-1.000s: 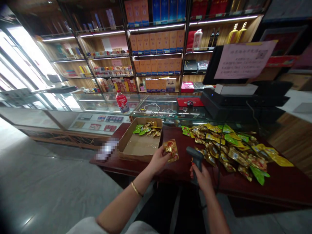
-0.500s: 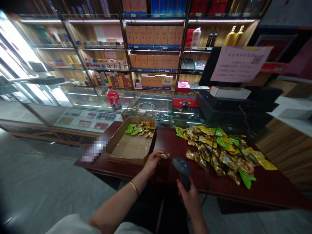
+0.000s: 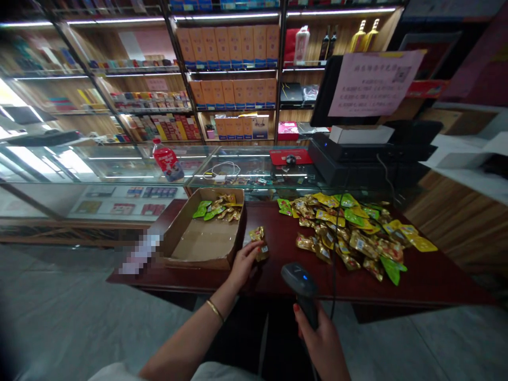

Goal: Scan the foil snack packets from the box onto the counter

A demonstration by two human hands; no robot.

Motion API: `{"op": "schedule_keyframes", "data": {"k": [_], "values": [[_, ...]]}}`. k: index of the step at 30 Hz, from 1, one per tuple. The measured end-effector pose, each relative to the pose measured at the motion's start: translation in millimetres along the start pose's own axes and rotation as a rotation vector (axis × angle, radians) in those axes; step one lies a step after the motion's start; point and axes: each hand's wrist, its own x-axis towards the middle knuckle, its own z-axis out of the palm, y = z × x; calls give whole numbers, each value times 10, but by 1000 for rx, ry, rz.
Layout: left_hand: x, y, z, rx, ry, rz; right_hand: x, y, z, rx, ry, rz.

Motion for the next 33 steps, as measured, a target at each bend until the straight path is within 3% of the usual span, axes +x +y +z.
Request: {"op": "schedule_keyframes", "data": {"k": [3,9,17,23,29,33], "values": [[21,-34,14,-61,7,12,-42,-76,55,16,48,-19],[44,-75,18,-144,0,-16,14,-47,92,33,-56,-6],[37,-84,5,-71,5,-16,-38,-191,140,68,-26,-43],[49,-112,2,-172,5,18,22,-83,117,79,-49,-14],[31,-134,-13,-86,-40,45,447,-59,150,219,-74,-116],[85,22,65,54,36,159,870,-108,216,303,-112,-163]]}}
